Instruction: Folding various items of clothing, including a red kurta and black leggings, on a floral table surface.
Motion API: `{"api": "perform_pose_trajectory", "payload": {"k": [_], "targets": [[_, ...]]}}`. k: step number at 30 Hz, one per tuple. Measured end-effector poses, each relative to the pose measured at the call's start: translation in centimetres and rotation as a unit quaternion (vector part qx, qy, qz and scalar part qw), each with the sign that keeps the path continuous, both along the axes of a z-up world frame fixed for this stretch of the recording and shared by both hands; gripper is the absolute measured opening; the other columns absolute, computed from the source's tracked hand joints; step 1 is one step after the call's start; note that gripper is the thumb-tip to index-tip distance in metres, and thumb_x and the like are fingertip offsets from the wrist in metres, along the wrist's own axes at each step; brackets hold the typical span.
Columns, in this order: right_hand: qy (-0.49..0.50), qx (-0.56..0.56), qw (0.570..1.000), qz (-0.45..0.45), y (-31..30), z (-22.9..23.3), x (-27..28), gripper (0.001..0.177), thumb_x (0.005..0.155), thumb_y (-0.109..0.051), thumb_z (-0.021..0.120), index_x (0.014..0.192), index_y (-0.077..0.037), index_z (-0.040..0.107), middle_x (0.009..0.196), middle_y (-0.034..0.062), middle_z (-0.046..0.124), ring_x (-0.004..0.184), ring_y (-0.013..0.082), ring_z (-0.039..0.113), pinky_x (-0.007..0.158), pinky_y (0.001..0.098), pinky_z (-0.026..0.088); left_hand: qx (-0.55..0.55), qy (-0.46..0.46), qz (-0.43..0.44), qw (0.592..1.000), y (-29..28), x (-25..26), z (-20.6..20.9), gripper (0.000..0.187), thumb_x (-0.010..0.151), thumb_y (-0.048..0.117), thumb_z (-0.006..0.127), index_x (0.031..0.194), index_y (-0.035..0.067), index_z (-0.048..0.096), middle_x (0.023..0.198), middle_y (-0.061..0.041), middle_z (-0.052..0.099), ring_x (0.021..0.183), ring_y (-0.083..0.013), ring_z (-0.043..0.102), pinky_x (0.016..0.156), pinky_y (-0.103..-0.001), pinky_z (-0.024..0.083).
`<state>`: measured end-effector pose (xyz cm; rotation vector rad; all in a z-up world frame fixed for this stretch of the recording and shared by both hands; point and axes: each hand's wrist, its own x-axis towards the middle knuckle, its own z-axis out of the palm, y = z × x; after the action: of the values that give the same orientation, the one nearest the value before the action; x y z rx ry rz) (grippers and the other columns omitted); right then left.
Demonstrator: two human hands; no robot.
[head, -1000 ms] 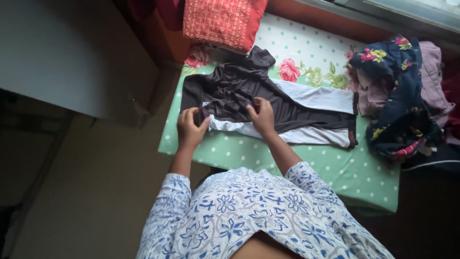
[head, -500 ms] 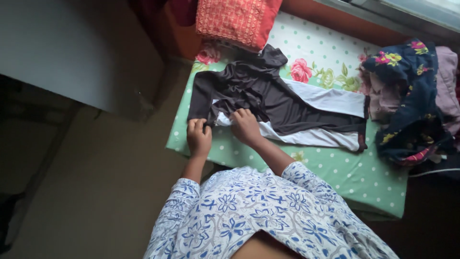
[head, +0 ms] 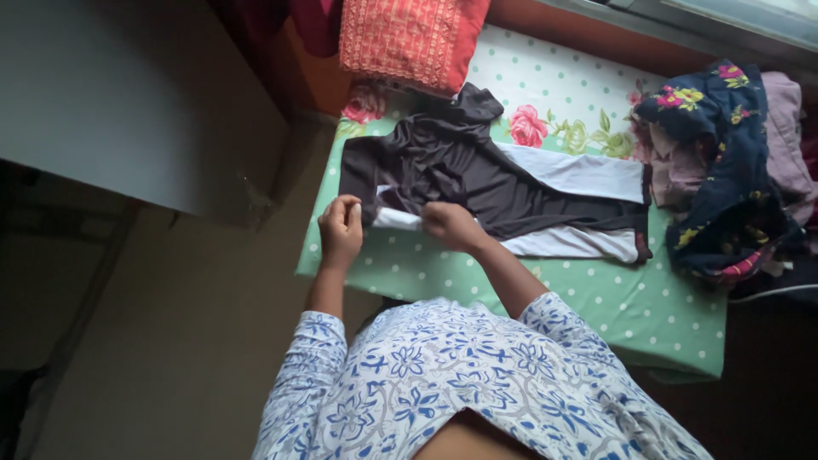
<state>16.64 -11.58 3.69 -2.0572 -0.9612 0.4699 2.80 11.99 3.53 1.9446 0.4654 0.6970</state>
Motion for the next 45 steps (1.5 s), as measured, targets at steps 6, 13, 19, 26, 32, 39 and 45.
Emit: {"api": "perform_pose_trajectory", "payload": {"k": [6, 13, 19, 26, 32, 39, 45], "targets": [[0.105, -0.049, 0.993, -0.025, -0.6, 1.7, -0.6, 0.016, 0.086, -0.021, 0.075, 0.094, -0.008, 0.072, 0.081, 0.0091, 0.071, 0.075, 0.0249, 0.072, 0.069, 0.0368, 0.055, 0.264, 0.156, -0.069, 0.949, 0.8, -2.1, -2.1, 0.013, 0.084, 0.030, 0.074, 0.082, 0.018, 0.070, 0.072, 0.001, 0.067, 0.078, -0.0266, 0.066, 0.082, -0.048, 0.041], [-0.094, -0.001, 0.968, -0.232, -0.7, 0.3, 0.3, 0.018, 0.087, -0.018, 0.078, 0.093, -0.006, 0.067, 0.088, 0.0110, 0.063, 0.082, 0.0301, 0.064, 0.076, 0.0419, 0.051, 0.198, 0.187, -0.019, 0.962, -2.8, 0.7, 2.4, 0.031, 0.083, 0.040, 0.081, 0.085, 0.012, 0.069, 0.084, -0.004, 0.070, 0.087, -0.0309, 0.064, 0.084, -0.051, 0.042], [-0.191, 0.046, 0.950, -0.245, 0.5, 0.1, 1.5, 0.032, 0.084, -0.022, 0.081, 0.107, -0.006, 0.064, 0.106, 0.0138, 0.062, 0.102, 0.0348, 0.058, 0.089, 0.0449, 0.047, 0.240, 0.045, -0.098, 0.965, -4.9, 4.8, -0.6, 0.043, 0.081, 0.028, 0.080, 0.117, 0.010, 0.065, 0.122, -0.010, 0.065, 0.115, -0.0356, 0.060, 0.098, -0.049, 0.045], [0.103, 0.033, 0.973, -0.204, -1.1, -8.2, 6.7, 0.023, 0.084, -0.016, 0.083, 0.100, -0.006, 0.071, 0.094, 0.0100, 0.068, 0.086, 0.0211, 0.063, 0.080, 0.0361, 0.050, 0.250, 0.144, -0.152, 0.945, -5.5, 8.9, -1.6, 0.039, 0.077, 0.027, 0.083, 0.110, 0.013, 0.068, 0.111, -0.007, 0.069, 0.108, -0.0297, 0.062, 0.097, -0.050, 0.041], [0.321, 0.302, 0.885, -0.152, -1.8, 0.7, 6.5, 0.018, 0.084, -0.001, 0.072, 0.090, -0.010, 0.058, 0.105, 0.0010, 0.068, 0.099, 0.0084, 0.062, 0.089, 0.0243, 0.049, -0.181, 0.034, -0.210, 0.960, -3.2, 12.9, -6.8, 0.011, 0.098, 0.014, 0.067, 0.104, 0.008, 0.061, 0.110, 0.000, 0.072, 0.088, -0.0094, 0.063, 0.083, -0.025, 0.052], [0.390, 0.309, 0.850, -0.175, -4.3, -7.8, 11.1, 0.021, 0.093, -0.001, 0.073, 0.098, -0.012, 0.055, 0.087, -0.0022, 0.050, 0.079, 0.0085, 0.048, 0.067, 0.0235, 0.038, -0.253, -0.043, -0.279, 0.925, -1.7, 16.1, -3.8, 0.010, 0.102, 0.005, 0.061, 0.111, 0.008, 0.058, 0.096, 0.004, 0.058, 0.088, -0.0040, 0.055, 0.081, -0.022, 0.047], [0.293, 0.298, 0.878, -0.234, -3.2, -4.6, 10.6, 0.030, 0.084, -0.002, 0.073, 0.110, -0.011, 0.060, 0.095, -0.0055, 0.061, 0.085, 0.0053, 0.058, 0.072, 0.0216, 0.046, -0.079, 0.014, -0.108, 0.991, -1.6, 16.6, -3.0, 0.014, 0.096, 0.009, 0.068, 0.110, 0.006, 0.066, 0.100, -0.004, 0.069, 0.089, -0.0136, 0.068, 0.082, -0.029, 0.055]]}}
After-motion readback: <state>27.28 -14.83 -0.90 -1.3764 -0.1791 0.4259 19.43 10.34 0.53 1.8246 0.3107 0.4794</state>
